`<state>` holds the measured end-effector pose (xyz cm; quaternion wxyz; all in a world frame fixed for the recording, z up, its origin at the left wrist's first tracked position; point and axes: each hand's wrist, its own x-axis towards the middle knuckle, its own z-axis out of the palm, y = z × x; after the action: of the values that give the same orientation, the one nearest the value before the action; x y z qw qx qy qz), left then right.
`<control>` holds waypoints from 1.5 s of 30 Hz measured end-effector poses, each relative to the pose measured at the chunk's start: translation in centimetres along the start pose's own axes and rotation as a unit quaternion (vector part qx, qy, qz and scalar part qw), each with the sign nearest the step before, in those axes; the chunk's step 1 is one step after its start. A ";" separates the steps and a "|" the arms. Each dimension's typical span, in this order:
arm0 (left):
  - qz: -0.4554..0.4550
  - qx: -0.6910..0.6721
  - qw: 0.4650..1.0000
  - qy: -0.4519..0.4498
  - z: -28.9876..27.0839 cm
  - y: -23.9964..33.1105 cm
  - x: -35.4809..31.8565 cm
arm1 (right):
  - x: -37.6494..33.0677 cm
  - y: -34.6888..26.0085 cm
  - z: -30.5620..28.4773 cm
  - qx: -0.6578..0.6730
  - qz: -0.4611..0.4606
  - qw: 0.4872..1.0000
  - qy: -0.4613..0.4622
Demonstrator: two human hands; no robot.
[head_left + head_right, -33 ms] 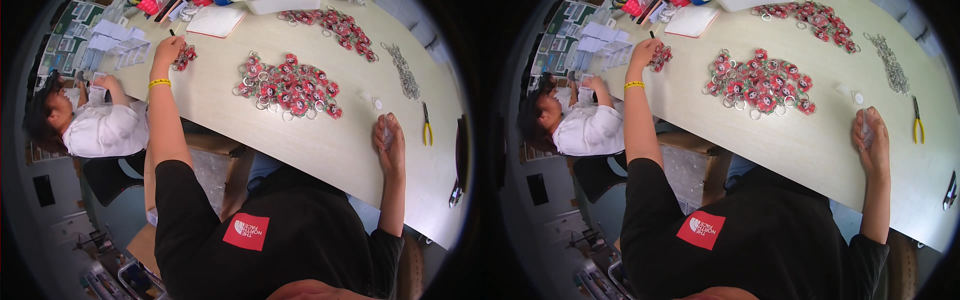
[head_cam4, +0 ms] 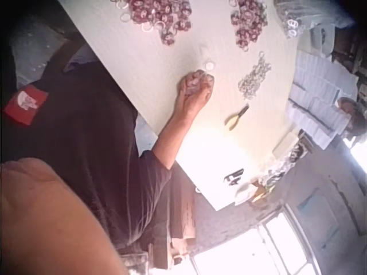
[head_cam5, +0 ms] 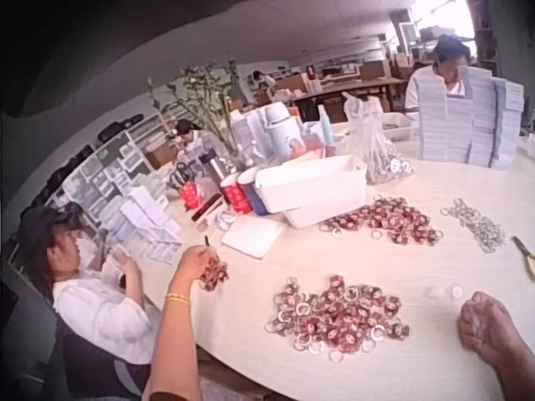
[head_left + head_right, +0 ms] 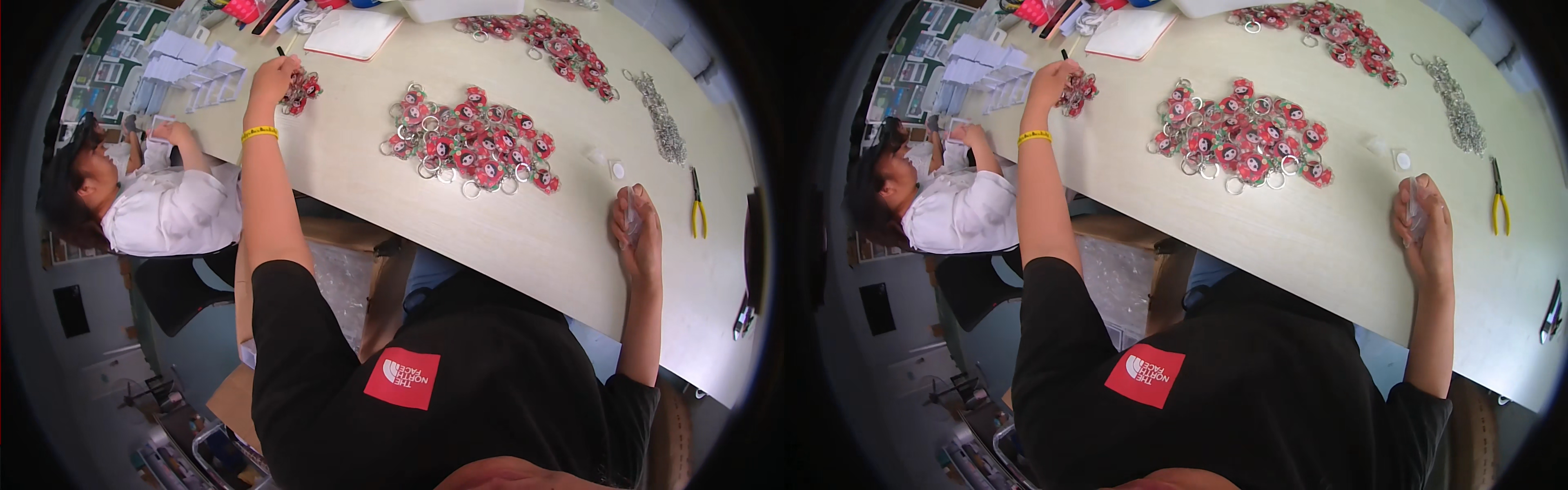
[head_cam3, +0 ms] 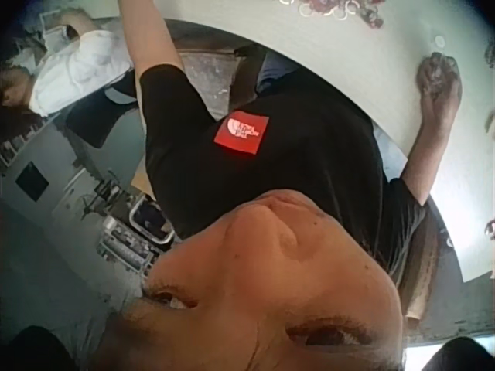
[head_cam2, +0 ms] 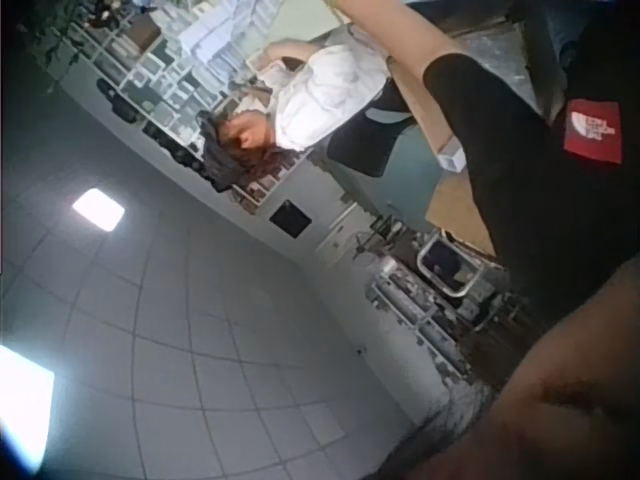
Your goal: Assembling plastic keychains by manually attaching metal rings to plastic character charms.
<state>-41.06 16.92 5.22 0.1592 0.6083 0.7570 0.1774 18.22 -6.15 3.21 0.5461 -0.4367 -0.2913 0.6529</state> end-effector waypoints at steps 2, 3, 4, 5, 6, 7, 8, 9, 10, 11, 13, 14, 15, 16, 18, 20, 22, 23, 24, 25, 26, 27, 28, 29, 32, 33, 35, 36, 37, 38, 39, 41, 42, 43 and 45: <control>0.064 0.058 0.994 0.066 0.1 0.0 -0.2 | 0.1 0.1 -0.2 -0.005 -0.001 1.000 -0.007; 0.097 0.087 0.987 0.099 0.2 0.1 -0.2 | 0.2 0.2 -0.5 -0.005 -0.002 1.000 -0.010; 0.103 0.126 0.980 0.118 0.2 0.1 -0.3 | 0.2 0.3 -0.6 -0.005 -0.004 1.000 -0.014; 0.110 0.164 0.971 0.137 0.1 0.2 -0.2 | 0.2 0.4 -0.6 -0.003 -0.005 1.000 -0.005; 0.117 0.203 0.960 0.157 0.1 0.3 -0.3 | 0.2 0.5 -0.6 -0.001 -0.006 1.000 0.004; 0.136 0.233 0.942 0.201 0.0 0.2 -0.5 | 0.3 0.6 -0.6 0.001 -0.007 1.000 0.011; 0.156 0.261 0.921 0.244 0.1 0.5 -0.9 | 0.3 0.8 -1.0 -0.027 -0.016 1.000 -0.002; 0.174 0.289 0.897 0.287 0.2 0.8 -1.3 | 0.4 0.9 -1.6 -0.055 -0.023 0.998 -0.015; 0.207 0.264 0.892 0.304 0.2 1.1 -1.6 | 0.5 1.0 -1.9 -0.083 -0.031 0.996 -0.030; 0.232 0.242 0.886 0.322 0.0 1.0 -2.3 | 0.6 0.9 -1.3 -0.095 -0.026 0.995 -0.022; 0.269 0.096 0.908 0.305 0.1 3.4 -4.7 | 0.5 0.6 0.3 -0.120 -0.019 0.993 -0.001; 0.278 -0.039 0.922 0.265 1.5 6.2 -7.1 | 0.2 0.5 0.6 -0.095 -0.022 0.995 0.010; 0.296 -0.149 0.917 0.221 2.6 8.5 -9.9 | 0.1 0.4 1.0 -0.064 -0.022 0.998 0.013; 0.310 -0.258 0.899 0.174 4.1 10.8 -12.9 | 0.0 0.4 1.3 -0.035 -0.020 0.999 0.016; 0.373 -0.348 0.856 0.085 7.2 14.7 -20.4 | -0.4 0.5 2.2 -0.005 -0.008 1.000 0.005; 0.406 -0.435 0.804 -0.012 10.1 17.1 -26.2 | -1.1 1.2 3.6 0.019 -0.005 0.999 -0.026; 0.363 -0.554 0.747 -0.063 13.0 18.7 -31.0 | -1.9 2.4 6.0 0.035 -0.078 0.985 -0.147; 0.333 -0.606 0.715 -0.100 14.5 19.3 -32.6 | -2.8 3.1 7.2 0.045 -0.108 0.972 -0.203; 0.274 -0.684 0.664 -0.127 15.5 20.2 -34.1 | -3.3 4.0 8.8 0.026 -0.132 0.967 -0.218; 0.206 -0.752 0.606 -0.158 15.7 20.9 -35.5 | -3.8 4.9 10.6 -0.037 -0.167 0.963 -0.209; 0.156 -0.804 0.536 -0.205 16.8 20.9 -36.2 | -4.3 5.9 12.3 -0.097 -0.208 0.952 -0.203; 0.109 -0.846 0.458 -0.251 16.8 20.6 -36.7 | -4.6 6.8 13.8 -0.152 -0.251 0.936 -0.194; 0.071 -0.883 0.399 -0.237 16.7 20.7 -37.2 | -4.7 7.8 15.0 -0.247 -0.287 0.913 -0.152; 0.064 -0.899 0.378 -0.212 16.5 19.9 -37.3 | -4.9 8.6 16.9 -0.279 -0.309 0.900 -0.133; 0.049 -0.913 0.376 -0.151 15.5 16.7 -37.0 | -4.5 10.6 20.3 -0.283 -0.318 0.871 -0.244; 0.043 -0.924 0.373 -0.075 14.8 16.2 -36.8 | -3.8 11.6 21.3 -0.292 -0.343 0.847 -0.281; 0.054 -0.898 0.436 0.002 12.9 14.6 -36.9 | -3.0 14.2 23.3 -0.474 -0.481 0.694 -0.250; 0.038 -0.890 0.454 0.029 12.0 13.9 -37.1 | -3.0 14.6 23.9 -0.500 -0.476 0.679 -0.249; 0.053 -0.895 0.441 0.027 12.6 12.8 -37.1 | -2.9 15.0 24.6 -0.527 -0.471 0.663 -0.248; 0.051 -0.895 0.442 0.035 12.5 11.8 -37.2 | -2.7 15.4 25.4 -0.546 -0.488 0.638 -0.240; 0.049 -0.894 0.443 0.043 12.2 10.9 -37.5 | -2.4 15.9 26.4 -0.565 -0.503 0.612 -0.232; 0.016 -0.911 0.403 0.080 12.2 9.3 -37.8 | -2.2 17.5 28.1 -0.568 -0.525 0.586 -0.242; -0.005 -0.916 0.393 0.074 12.2 7.5 -38.4 | -3.2 18.4 28.9 -0.547 -0.513 0.600 -0.281; -0.026 -0.921 0.383 0.067 12.1 5.2 -39.2 | -4.2 19.1 29.5 -0.525 -0.499 0.612 -0.317; -0.140 -0.894 0.421 0.065 11.7 -0.4 -40.3 | -5.1 20.2 29.3 -0.455 -0.436 0.679 -0.376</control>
<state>-27.63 -21.64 -4.32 0.5867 -0.0036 0.2557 0.7684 -16.98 -12.95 0.31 0.3479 -0.1725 -0.8906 0.2368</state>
